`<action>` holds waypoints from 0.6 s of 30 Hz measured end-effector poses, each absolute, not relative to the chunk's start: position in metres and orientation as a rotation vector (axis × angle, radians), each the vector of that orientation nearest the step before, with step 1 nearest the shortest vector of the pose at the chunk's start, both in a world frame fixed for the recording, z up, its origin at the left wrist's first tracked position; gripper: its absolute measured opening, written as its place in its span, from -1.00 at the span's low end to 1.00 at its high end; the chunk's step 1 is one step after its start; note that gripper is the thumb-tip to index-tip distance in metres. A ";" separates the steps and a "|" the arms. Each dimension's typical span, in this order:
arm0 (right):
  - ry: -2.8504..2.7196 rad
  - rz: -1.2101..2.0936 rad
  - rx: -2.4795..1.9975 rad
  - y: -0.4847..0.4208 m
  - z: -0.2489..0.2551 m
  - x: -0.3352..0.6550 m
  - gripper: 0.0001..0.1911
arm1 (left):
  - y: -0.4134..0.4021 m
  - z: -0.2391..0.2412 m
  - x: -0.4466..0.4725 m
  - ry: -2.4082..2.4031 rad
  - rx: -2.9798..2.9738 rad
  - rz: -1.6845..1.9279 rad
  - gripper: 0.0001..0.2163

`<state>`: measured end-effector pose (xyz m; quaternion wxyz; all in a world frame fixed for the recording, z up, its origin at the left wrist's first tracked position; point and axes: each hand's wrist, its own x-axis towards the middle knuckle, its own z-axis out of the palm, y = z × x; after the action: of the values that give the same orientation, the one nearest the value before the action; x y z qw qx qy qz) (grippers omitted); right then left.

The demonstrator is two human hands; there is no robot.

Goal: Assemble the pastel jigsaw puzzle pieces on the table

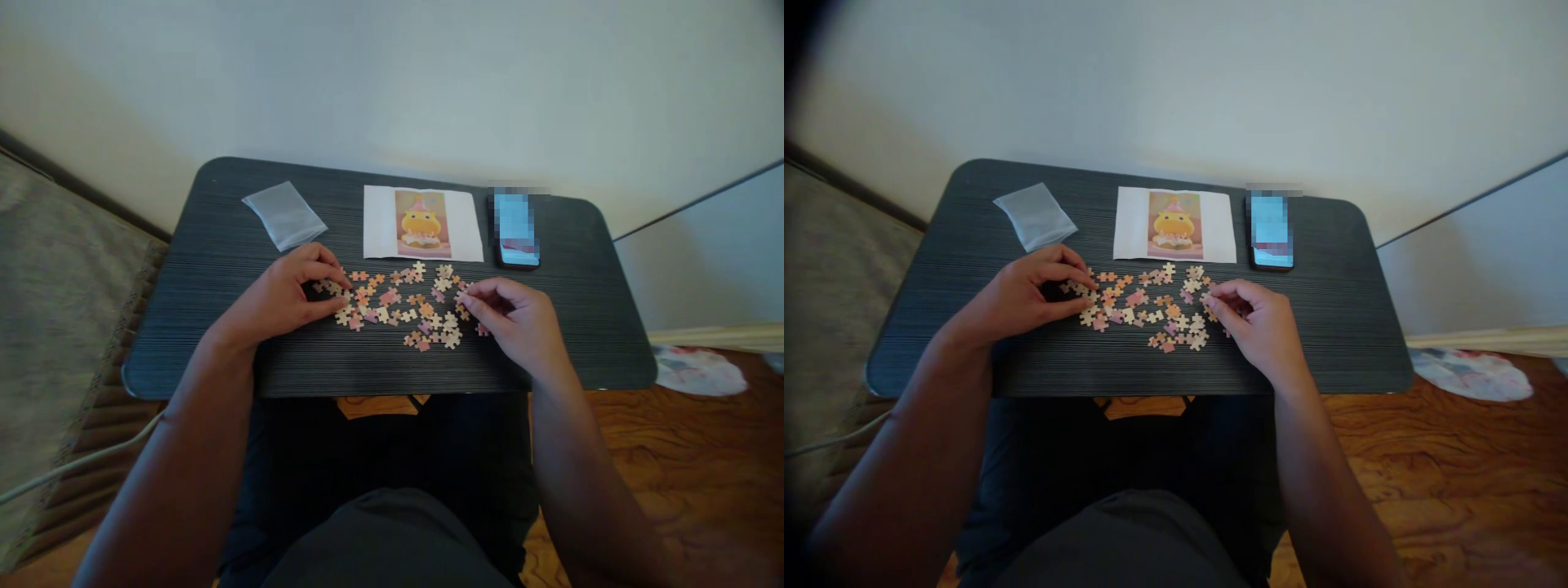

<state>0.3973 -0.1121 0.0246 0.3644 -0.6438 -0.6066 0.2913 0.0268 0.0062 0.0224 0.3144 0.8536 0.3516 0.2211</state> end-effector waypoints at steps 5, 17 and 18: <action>-1.460 0.788 -1.642 -0.114 0.025 0.407 -0.78 | 0.008 0.017 0.025 0.942 2.255 0.611 -0.87; -1.843 0.286 -1.765 -0.107 0.023 0.384 -0.91 | 0.008 0.017 0.026 0.901 2.301 0.593 -0.79; -1.842 0.285 -1.746 -0.107 0.024 0.383 -0.90 | 0.008 0.017 0.026 0.904 2.299 0.586 -0.79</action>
<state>0.3825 -0.1074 0.0244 0.2896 -0.6542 -0.6904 0.1069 0.0257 0.0081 0.0167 0.2969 0.8647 0.3399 0.2204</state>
